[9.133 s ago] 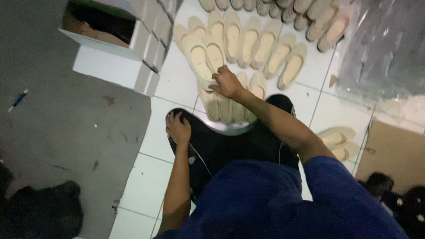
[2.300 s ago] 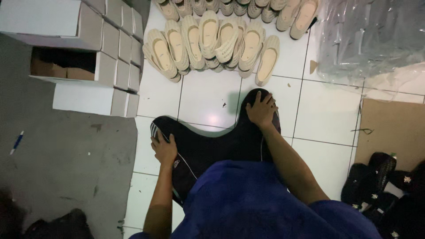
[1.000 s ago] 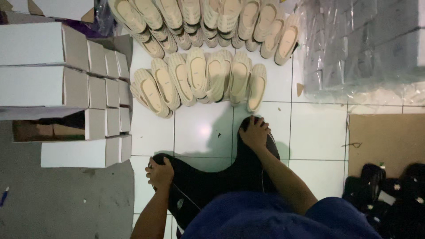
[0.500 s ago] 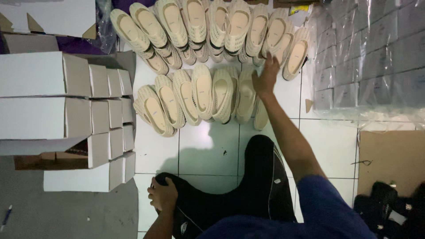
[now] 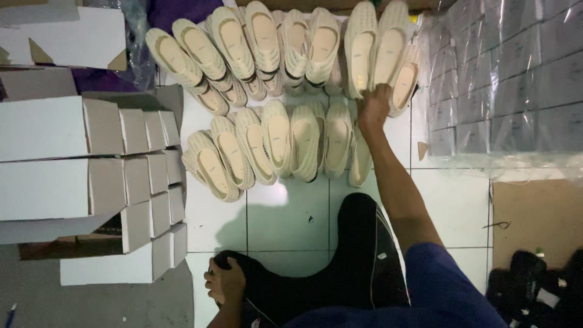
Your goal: The person sits on the tiled floor among many slip-on shoes, picks up shoes one at a time, checks the insoles, matches them into pairs, and lays the pairs out in rows on the floor. They occasionally turn a shoe over to view its sole before placing it with its match.
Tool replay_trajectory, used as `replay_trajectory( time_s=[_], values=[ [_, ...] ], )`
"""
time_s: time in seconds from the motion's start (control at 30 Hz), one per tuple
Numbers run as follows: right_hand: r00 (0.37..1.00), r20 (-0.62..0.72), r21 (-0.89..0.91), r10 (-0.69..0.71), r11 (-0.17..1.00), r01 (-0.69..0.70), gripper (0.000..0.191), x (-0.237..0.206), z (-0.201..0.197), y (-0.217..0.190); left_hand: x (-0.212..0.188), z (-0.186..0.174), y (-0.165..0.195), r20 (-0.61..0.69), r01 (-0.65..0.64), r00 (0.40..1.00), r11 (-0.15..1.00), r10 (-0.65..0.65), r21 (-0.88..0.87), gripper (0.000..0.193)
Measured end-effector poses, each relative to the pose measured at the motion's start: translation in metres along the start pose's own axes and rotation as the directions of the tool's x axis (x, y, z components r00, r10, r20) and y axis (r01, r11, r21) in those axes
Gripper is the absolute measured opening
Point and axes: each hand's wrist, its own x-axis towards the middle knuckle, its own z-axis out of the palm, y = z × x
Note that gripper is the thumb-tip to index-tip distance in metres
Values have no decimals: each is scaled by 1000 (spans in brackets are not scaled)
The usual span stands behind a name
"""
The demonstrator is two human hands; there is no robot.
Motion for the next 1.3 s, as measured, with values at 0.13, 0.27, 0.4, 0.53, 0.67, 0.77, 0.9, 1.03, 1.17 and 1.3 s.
replay_trajectory(
  time_s=[0.13,0.27,0.4,0.53,0.67,0.77,0.9,1.03,1.17,1.3],
  values=[
    [992,-116,53,-51,997,57,30,-40,-24,7,-1,2,-6,-21,-30,999,999,29,-27,73],
    [988,-148,108,-31,993,47,27,-58,-27,7,-5,-3,-11,-17,-82,997,996,81,-40,75],
    [989,-147,135,26,991,-6,31,-52,-13,9,-8,-11,-3,16,-47,999,998,47,-46,76],
    [994,-4,124,109,986,-107,37,-17,8,11,-5,-15,8,1,63,998,992,-63,-107,71],
    [975,177,123,137,979,-160,59,21,10,1,1,-13,13,-25,52,998,995,-55,-87,65],
    [998,-45,-155,46,987,-52,86,39,13,-31,7,-13,14,-59,44,997,996,-48,-74,64],
    [980,-157,557,-125,808,193,86,54,30,-73,11,-15,17,-48,67,996,996,-70,-58,63],
    [975,-140,517,-173,827,221,76,61,40,-96,11,-19,16,-76,52,995,996,-57,-70,62],
    [965,-249,505,-83,839,202,65,29,13,-115,11,-32,13,56,64,997,990,-58,-122,65],
    [982,78,833,175,530,-161,75,-47,-63,-148,4,-42,13,57,41,998,989,-34,-142,67]
  ],
)
